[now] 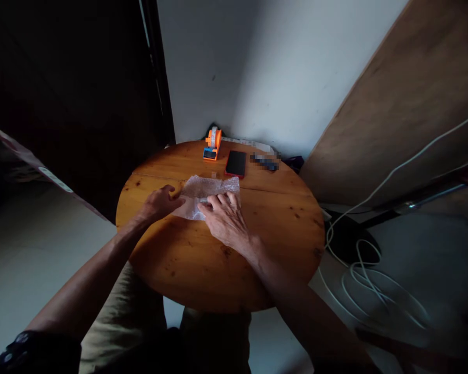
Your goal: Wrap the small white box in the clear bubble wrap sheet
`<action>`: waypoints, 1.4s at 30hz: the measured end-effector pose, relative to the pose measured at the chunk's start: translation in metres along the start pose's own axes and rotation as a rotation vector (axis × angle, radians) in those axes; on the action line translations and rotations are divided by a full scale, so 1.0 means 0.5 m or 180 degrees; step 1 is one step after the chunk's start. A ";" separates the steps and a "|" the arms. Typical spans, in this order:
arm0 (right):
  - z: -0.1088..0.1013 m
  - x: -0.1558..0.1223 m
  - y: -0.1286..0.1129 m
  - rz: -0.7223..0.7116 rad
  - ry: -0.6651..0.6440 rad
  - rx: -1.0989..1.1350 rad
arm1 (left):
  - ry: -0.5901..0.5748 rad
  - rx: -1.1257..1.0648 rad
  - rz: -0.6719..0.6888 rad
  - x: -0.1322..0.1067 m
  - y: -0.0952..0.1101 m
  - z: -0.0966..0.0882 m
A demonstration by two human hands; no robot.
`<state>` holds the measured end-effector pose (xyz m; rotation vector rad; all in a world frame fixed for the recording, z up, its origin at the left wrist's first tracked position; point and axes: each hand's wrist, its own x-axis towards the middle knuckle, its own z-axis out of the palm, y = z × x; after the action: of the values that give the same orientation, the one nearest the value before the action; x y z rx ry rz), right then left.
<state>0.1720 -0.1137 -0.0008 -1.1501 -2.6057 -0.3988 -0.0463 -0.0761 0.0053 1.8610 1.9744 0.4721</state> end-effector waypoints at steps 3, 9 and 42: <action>-0.002 0.002 -0.002 -0.0013 -0.0054 -0.0020 | -0.0454 -0.0519 -0.0453 -0.014 -0.001 -0.009; -0.002 0.003 -0.006 -0.0014 -0.0059 -0.0011 | -0.0525 -0.1693 -0.0613 -0.021 0.020 0.012; -0.026 -0.040 0.167 0.2506 -0.0661 0.1686 | 0.1312 -0.0224 0.2310 -0.045 0.069 0.134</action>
<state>0.2491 -0.0778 0.0160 -1.8936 -1.9561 0.5558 0.0179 -0.0976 -0.0348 2.5577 1.3896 1.1897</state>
